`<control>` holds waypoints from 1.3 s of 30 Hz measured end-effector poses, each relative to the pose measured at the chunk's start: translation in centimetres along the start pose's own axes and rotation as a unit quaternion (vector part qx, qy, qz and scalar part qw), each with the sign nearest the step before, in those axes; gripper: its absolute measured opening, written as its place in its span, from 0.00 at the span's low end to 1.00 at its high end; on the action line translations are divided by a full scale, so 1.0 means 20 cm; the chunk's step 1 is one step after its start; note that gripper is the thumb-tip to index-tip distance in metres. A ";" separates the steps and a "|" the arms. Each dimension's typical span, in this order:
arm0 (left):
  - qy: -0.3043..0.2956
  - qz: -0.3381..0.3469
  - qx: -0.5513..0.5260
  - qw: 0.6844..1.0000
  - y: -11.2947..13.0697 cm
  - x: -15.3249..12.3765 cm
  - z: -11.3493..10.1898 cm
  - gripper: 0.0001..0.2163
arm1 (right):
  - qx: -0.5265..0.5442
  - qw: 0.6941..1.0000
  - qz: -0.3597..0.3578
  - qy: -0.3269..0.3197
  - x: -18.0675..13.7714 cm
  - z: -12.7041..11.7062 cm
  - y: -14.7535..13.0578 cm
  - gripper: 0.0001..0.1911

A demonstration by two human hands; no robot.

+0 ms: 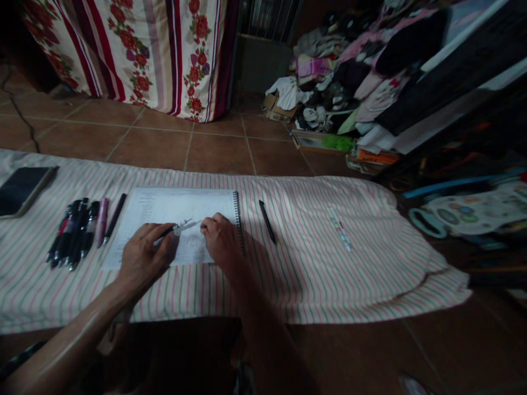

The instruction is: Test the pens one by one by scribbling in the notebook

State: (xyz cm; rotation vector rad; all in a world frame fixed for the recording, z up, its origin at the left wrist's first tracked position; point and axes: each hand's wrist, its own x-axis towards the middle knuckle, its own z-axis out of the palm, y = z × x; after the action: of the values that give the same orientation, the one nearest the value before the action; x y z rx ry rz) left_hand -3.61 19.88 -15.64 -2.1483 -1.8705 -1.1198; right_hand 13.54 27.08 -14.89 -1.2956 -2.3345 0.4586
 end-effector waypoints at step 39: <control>-0.034 0.017 0.005 0.999 0.02 -0.01 0.02 0.11 | 0.355 0.932 0.072 0.028 0.03 -0.05 0.05 0.07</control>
State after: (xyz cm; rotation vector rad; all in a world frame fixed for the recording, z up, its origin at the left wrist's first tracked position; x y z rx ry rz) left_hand -3.17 19.84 -15.86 -2.2311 -1.8563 -1.0414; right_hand 14.54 28.30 -14.37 -1.0833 -1.7527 1.1636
